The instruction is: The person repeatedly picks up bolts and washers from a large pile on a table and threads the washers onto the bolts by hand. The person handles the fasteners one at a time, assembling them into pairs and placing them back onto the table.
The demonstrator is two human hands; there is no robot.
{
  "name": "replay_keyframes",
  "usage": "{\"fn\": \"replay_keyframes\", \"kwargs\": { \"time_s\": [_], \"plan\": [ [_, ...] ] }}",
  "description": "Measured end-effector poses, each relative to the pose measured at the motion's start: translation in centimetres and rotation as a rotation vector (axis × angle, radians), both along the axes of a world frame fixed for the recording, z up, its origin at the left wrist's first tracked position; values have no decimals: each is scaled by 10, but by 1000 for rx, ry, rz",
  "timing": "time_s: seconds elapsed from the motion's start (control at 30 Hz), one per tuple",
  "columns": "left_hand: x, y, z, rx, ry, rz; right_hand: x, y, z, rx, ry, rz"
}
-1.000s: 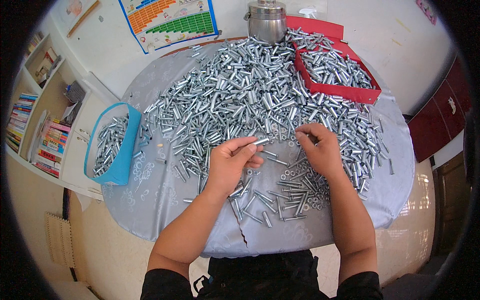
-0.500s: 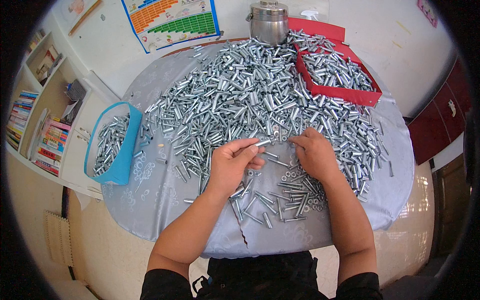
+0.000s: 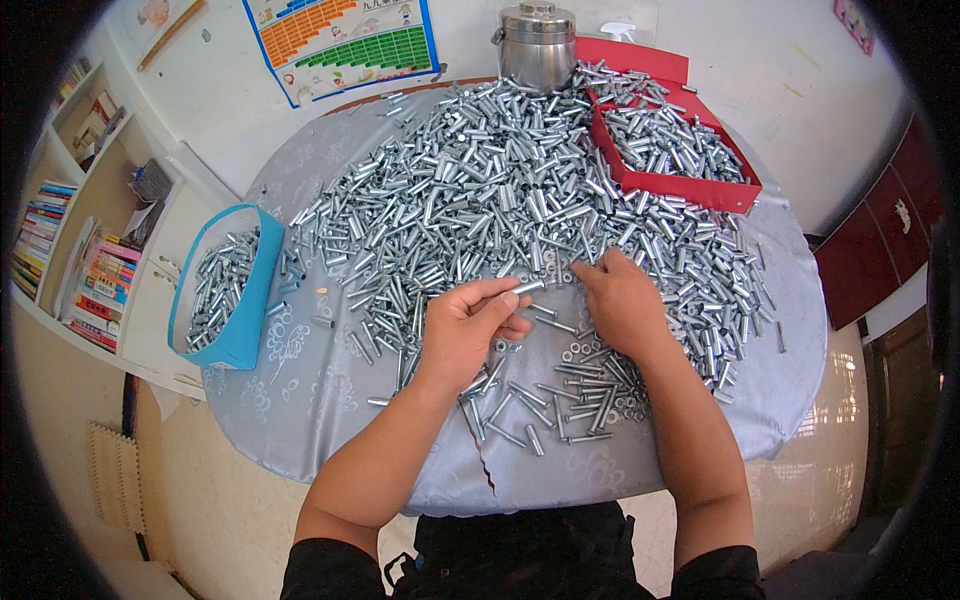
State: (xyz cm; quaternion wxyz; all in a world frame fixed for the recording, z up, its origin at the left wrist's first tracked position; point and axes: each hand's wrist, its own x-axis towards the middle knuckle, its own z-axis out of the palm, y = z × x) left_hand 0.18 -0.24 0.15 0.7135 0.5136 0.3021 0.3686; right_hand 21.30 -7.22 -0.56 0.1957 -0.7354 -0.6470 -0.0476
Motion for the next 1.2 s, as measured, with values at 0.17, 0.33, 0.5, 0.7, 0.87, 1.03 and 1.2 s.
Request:
{"fn": "replay_keyframes", "kwargs": {
  "time_s": [0.17, 0.33, 0.5, 0.7, 0.87, 1.03, 1.2],
  "plan": [
    [0, 0, 1, -2, 13, -3, 4, -4, 7, -74, 68, 41],
    [0, 0, 1, -8, 9, -6, 9, -14, 8, -119, 173, 224],
    [0, 1, -2, -16, 18, 0, -1, -19, 10, -58, 296, 304],
    [-1, 2, -2, -3, 8, -3, 3, -15, 10, 48, 350, 241],
    [0, 2, -3, -11, 12, -11, -6, -15, 12, -26, 294, 334],
    [0, 3, -4, -12, 13, -26, -6, -15, 13, -8, 458, 267],
    [1, 2, -2, -14, 49, -53, -12, -16, 20, 38, 969, 91]
  ]
}}
